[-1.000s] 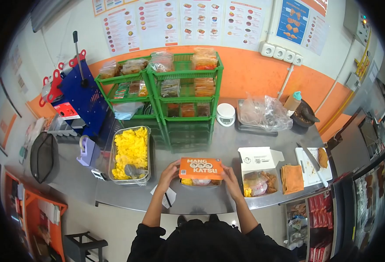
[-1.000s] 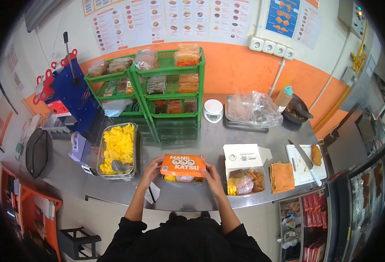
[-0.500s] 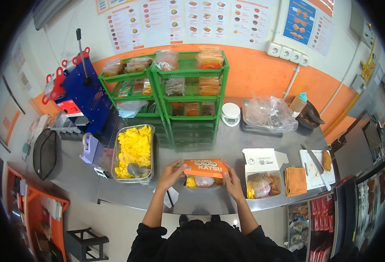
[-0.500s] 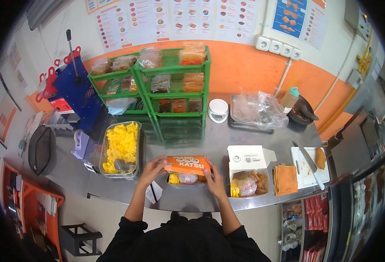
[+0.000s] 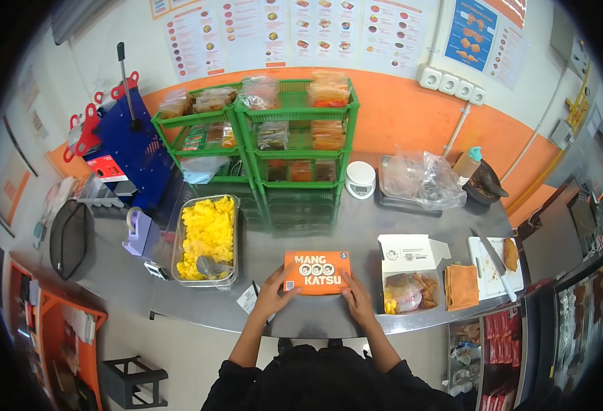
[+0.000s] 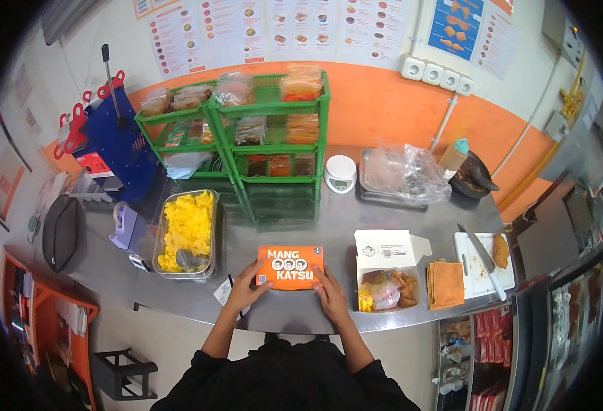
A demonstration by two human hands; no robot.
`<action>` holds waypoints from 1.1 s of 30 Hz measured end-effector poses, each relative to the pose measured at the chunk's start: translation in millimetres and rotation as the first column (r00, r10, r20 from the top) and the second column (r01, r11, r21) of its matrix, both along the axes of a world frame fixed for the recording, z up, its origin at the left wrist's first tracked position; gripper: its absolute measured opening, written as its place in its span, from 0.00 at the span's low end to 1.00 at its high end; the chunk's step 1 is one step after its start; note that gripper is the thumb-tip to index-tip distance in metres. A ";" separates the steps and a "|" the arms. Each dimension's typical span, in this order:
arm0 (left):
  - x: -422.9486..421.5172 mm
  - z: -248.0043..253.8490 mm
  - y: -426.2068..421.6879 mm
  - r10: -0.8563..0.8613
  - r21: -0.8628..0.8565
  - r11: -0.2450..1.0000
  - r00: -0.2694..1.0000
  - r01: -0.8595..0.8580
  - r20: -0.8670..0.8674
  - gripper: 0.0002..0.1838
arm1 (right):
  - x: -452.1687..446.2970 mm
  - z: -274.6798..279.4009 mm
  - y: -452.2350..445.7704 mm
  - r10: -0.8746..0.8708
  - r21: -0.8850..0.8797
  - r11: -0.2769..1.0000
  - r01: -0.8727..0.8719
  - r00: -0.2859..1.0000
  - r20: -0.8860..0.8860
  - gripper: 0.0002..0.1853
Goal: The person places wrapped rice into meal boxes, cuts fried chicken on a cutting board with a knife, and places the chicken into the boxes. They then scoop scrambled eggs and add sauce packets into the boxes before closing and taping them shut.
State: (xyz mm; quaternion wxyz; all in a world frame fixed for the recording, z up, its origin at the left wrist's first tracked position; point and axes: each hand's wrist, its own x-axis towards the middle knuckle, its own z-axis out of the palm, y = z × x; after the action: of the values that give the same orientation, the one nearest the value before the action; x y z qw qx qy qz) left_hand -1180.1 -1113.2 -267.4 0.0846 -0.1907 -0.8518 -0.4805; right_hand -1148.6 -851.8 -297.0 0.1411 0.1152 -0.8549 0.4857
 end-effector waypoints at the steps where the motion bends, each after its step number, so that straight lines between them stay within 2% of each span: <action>1: -0.8 -3.4 -0.6 -0.002 0.002 1.000 1.000 0.002 0.000 0.35 | 0.2 -0.9 1.5 0.003 0.012 1.000 -0.004 1.000 0.026 0.22; 3: 1.3 -11.6 -7.3 -0.103 -0.024 0.994 0.991 0.105 0.088 0.31 | 3.5 -0.4 2.9 0.003 0.023 1.000 -0.004 0.998 0.057 0.22; 6: -0.2 -14.9 -13.6 -0.139 -0.080 0.987 0.990 0.140 0.020 0.27 | 8.1 4.9 4.3 0.019 0.030 0.999 -0.023 0.994 0.109 0.22; 8: 0.0 -21.7 -12.7 -0.109 -0.096 0.990 0.994 0.106 -0.027 0.26 | 12.2 7.9 5.2 0.063 0.233 0.972 -0.037 0.993 -0.102 0.23; 12: -1.5 -36.1 -7.0 -0.021 -0.178 0.984 0.992 -0.002 -0.126 0.23 | 15.7 19.8 -2.9 -0.037 0.300 0.951 0.079 0.989 -0.142 0.22; 13: 3.2 -19.4 0.4 0.030 -0.111 0.993 1.000 -0.030 -0.003 0.19 | 9.6 27.2 4.1 0.037 0.374 0.927 0.037 0.981 -0.189 0.20; 14: 6.5 -1.0 8.2 0.006 -0.104 0.995 1.000 -0.007 -0.010 0.19 | 2.0 36.1 14.7 0.116 0.451 0.893 0.000 0.967 -0.229 0.18; 15: 9.2 20.9 15.4 0.050 -0.274 0.954 0.964 -0.124 -0.263 0.17 | -0.3 49.5 32.0 -0.032 0.454 0.879 0.145 0.968 -0.248 0.17; 16: 9.5 40.2 23.2 0.052 -0.391 0.876 0.861 -0.283 -0.506 0.16 | -4.0 64.5 55.2 -0.173 0.454 0.845 0.283 0.947 -0.269 0.16; 17: 8.0 56.2 40.2 0.093 -0.330 0.889 0.832 -0.317 -0.547 0.13 | -19.4 70.9 83.7 -0.481 0.071 0.861 0.503 0.853 -0.204 0.17; 18: -1.0 52.0 61.8 0.092 -0.325 0.893 0.833 -0.312 -0.546 0.13 | -32.5 69.9 123.6 -0.602 0.097 0.750 0.654 0.736 -0.310 0.19; 19: -12.9 39.3 86.2 0.117 -0.166 0.968 0.923 -0.189 -0.368 0.15 | -37.0 82.1 163.5 -0.522 0.458 0.481 0.747 0.664 -0.535 0.21; 20: -21.3 36.6 112.5 0.096 0.025 0.995 0.979 -0.093 -0.178 0.17 | -45.0 81.8 189.5 -0.578 0.490 0.420 0.764 0.641 -0.505 0.18; 21: -27.7 50.0 147.9 0.103 -0.015 0.995 0.995 -0.103 -0.018 0.17 | -53.4 73.8 212.2 -0.632 0.524 0.356 0.774 0.612 -0.474 0.16; 22: -33.5 62.2 181.0 0.113 -0.056 0.993 0.983 -0.106 0.142 0.18 | -61.0 64.8 236.0 -0.630 0.529 0.351 0.773 0.613 -0.478 0.16; 23: -43.0 56.9 204.4 0.112 -0.049 0.993 0.983 -0.106 0.145 0.18 | -69.1 55.4 258.5 -0.586 0.571 0.589 0.572 0.789 -0.186 0.16; 24: -58.1 40.6 226.6 0.137 -0.220 0.969 0.983 -0.109 0.118 0.18 | -70.7 50.6 272.6 -0.453 0.513 0.790 0.336 0.883 0.119 0.16; 25: -63.4 36.6 240.1 0.160 -0.384 0.916 0.983 -0.115 0.087 0.17 | -62.4 54.9 274.1 -0.452 0.517 0.789 0.333 0.884 0.120 0.16; 26: -61.5 30.2 244.8 0.165 -0.380 0.917 0.982 -0.120 0.087 0.17 | -50.1 58.1 273.8 -0.457 0.463 0.806 0.368 0.884 0.094 0.16; 28: -41.0 26.6 240.8 0.191 -0.164 0.970 0.980 -0.181 0.049 0.13 | -12.3 69.9 270.4 -0.460 0.336 0.844 0.419 0.886 0.051 0.16; 29: -19.9 30.7 233.4 0.170 -0.110 0.979 0.985 -0.170 -0.014 0.09 | 9.8 64.9 267.9 -0.456 0.262 0.863 0.432 0.889 0.036 0.14; 31: 19.2 14.8 219.9 0.119 -0.086 0.990 0.986 -0.109 0.121 0.08 | 45.0 32.8 271.6 -0.405 0.195 0.888 0.416 0.909 -0.096 0.08; 32: 31.5 -5.3 218.9 0.137 -0.095 0.988 0.982 -0.126 0.126 0.08 | 53.5 18.5 273.0 -0.389 0.190 0.897 0.399 0.917 -0.087 0.08; 33: 39.9 -31.9 219.8 0.050 0.063 0.996 0.994 -0.056 0.096 0.09 | 61.2 3.8 273.2 -0.332 0.073 0.940 0.332 0.943 -0.013 0.09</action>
State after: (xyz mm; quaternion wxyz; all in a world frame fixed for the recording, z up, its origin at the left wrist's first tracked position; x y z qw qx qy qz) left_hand -1140.2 -893.4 -299.2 0.0633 -0.1421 -0.8434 -0.5143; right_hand -1087.4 -578.6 -293.1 0.2167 -0.0255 -0.8796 0.4227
